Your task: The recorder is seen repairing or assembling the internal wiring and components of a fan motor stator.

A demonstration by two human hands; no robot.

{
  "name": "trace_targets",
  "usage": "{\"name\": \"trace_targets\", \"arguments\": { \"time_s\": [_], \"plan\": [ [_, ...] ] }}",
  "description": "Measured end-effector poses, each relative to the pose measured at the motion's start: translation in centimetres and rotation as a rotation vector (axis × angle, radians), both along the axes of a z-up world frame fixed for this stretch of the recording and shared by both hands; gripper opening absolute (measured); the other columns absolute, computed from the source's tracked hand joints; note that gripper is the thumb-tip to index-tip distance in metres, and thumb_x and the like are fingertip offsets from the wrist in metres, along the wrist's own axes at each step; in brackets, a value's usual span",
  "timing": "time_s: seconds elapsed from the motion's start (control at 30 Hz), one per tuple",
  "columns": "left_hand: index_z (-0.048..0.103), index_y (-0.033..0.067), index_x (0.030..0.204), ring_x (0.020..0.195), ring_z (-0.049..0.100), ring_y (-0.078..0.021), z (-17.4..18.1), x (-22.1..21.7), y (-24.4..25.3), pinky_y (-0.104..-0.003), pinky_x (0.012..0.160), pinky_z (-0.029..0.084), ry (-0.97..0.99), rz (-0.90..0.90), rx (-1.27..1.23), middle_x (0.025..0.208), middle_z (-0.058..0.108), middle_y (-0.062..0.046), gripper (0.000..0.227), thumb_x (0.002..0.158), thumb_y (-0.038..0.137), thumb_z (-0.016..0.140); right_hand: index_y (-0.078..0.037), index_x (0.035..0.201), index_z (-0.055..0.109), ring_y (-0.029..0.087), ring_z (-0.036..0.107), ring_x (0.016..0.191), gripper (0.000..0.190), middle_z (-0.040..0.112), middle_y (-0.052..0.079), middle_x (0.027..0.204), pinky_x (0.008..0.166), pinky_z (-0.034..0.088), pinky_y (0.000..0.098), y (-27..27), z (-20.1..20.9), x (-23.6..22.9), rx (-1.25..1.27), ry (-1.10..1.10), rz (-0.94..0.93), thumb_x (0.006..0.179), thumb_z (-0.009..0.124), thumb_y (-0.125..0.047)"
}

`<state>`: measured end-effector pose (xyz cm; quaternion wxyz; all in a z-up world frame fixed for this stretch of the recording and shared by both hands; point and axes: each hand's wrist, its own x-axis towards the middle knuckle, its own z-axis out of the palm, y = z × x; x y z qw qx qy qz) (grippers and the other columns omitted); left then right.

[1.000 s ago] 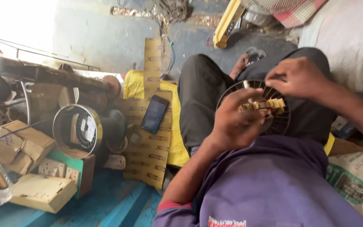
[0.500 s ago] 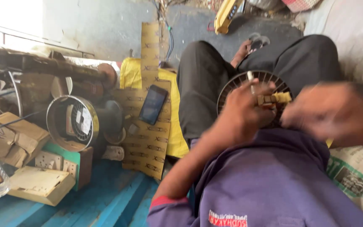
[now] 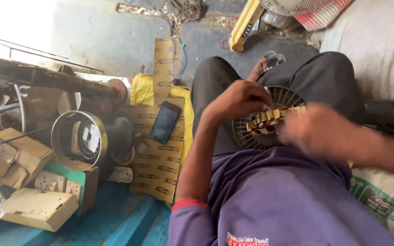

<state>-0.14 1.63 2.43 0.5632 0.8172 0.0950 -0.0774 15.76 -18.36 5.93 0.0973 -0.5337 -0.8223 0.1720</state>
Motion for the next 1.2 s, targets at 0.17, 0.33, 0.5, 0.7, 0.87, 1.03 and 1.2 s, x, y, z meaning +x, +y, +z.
{"name": "trace_targets", "arguments": {
  "time_s": [0.17, 0.33, 0.5, 0.7, 0.87, 1.03, 1.2],
  "plan": [
    [0.077, 0.0147, 0.09, 0.105, 0.07, -0.0326, 5.3, -3.1, -7.4, -0.051, 0.11, 0.047, -0.27, 0.485, 0.103, 0.111, 0.069, -0.013, 0.013, 0.077, 0.015, 0.075, -0.021, 0.09, 0.081, 0.02, 0.062, 0.057, 0.015, 0.064, 0.002, 0.063, 0.051, 0.051, 0.0394, -2.6, 0.3, 4.2, -0.08, 0.226, -0.192, 0.08, 0.072, -0.027],
    [0.079, 0.0046, 0.094, 0.105, 0.076, -0.0315, 5.5, -2.5, -8.7, -0.053, 0.109, 0.04, -0.698, 0.322, 0.93, 0.116, 0.074, -0.01, 0.019, 0.077, 0.009, 0.074, -0.017, 0.096, 0.078, 0.021, 0.064, 0.064, 0.019, 0.067, 0.004, 0.078, 0.059, 0.053, 0.0384, 3.3, -4.2, 5.9, -0.019, 0.236, -0.459, 0.086, 0.08, -0.033],
    [0.075, 0.0073, 0.086, 0.109, 0.072, -0.0314, -2.0, 1.0, -5.1, -0.041, 0.092, 0.058, -0.317, 0.583, 0.274, 0.119, 0.071, -0.019, 0.018, 0.081, 0.019, 0.088, -0.013, 0.095, 0.077, 0.028, 0.064, 0.071, 0.014, 0.063, 0.01, 0.08, 0.065, 0.052, 0.042, 5.9, 1.5, 3.3, 0.281, 0.116, -0.432, 0.092, 0.08, -0.026],
    [0.078, 0.0121, 0.103, 0.108, 0.075, -0.0265, -0.4, -1.7, -2.3, -0.04, 0.099, 0.06, -0.193, 0.309, -0.113, 0.11, 0.075, -0.008, 0.016, 0.087, 0.016, 0.077, -0.021, 0.079, 0.073, 0.022, 0.066, 0.059, 0.009, 0.063, 0.003, 0.07, 0.056, 0.055, 0.0404, -1.2, 0.8, 0.5, -0.105, 0.002, -0.02, 0.076, 0.078, -0.015],
    [0.078, 0.0135, 0.095, 0.123, 0.063, -0.039, 5.3, -3.6, -9.0, -0.049, 0.103, 0.052, -0.494, 0.417, 0.517, 0.126, 0.067, -0.013, 0.019, 0.077, 0.011, 0.074, -0.014, 0.085, 0.077, 0.023, 0.065, 0.058, 0.012, 0.064, 0.006, 0.067, 0.054, 0.053, 0.04, 0.5, 0.4, 5.0, 0.003, 0.265, -0.212, 0.078, 0.078, -0.023],
    [0.075, 0.0097, 0.097, 0.118, 0.067, -0.0333, 4.9, -1.3, -8.1, -0.045, 0.107, 0.051, -0.612, 0.526, 0.37, 0.125, 0.069, -0.01, 0.017, 0.08, 0.01, 0.072, -0.015, 0.095, 0.079, 0.018, 0.061, 0.06, 0.012, 0.072, 0.005, 0.08, 0.053, 0.049, 0.0348, 5.0, -5.9, 7.0, 0.023, 0.345, -0.501, 0.089, 0.079, -0.026],
    [0.076, 0.0056, 0.096, 0.082, 0.074, -0.026, -1.8, 1.5, -2.5, -0.04, 0.109, 0.043, -0.253, 0.481, 0.162, 0.087, 0.072, -0.013, 0.011, 0.088, 0.013, 0.078, -0.013, 0.098, 0.08, 0.023, 0.063, 0.064, 0.018, 0.068, 0.009, 0.075, 0.058, 0.049, 0.0384, 7.2, 3.6, 3.5, 0.259, 0.131, -0.374, 0.083, 0.082, -0.021]
  ]
}}
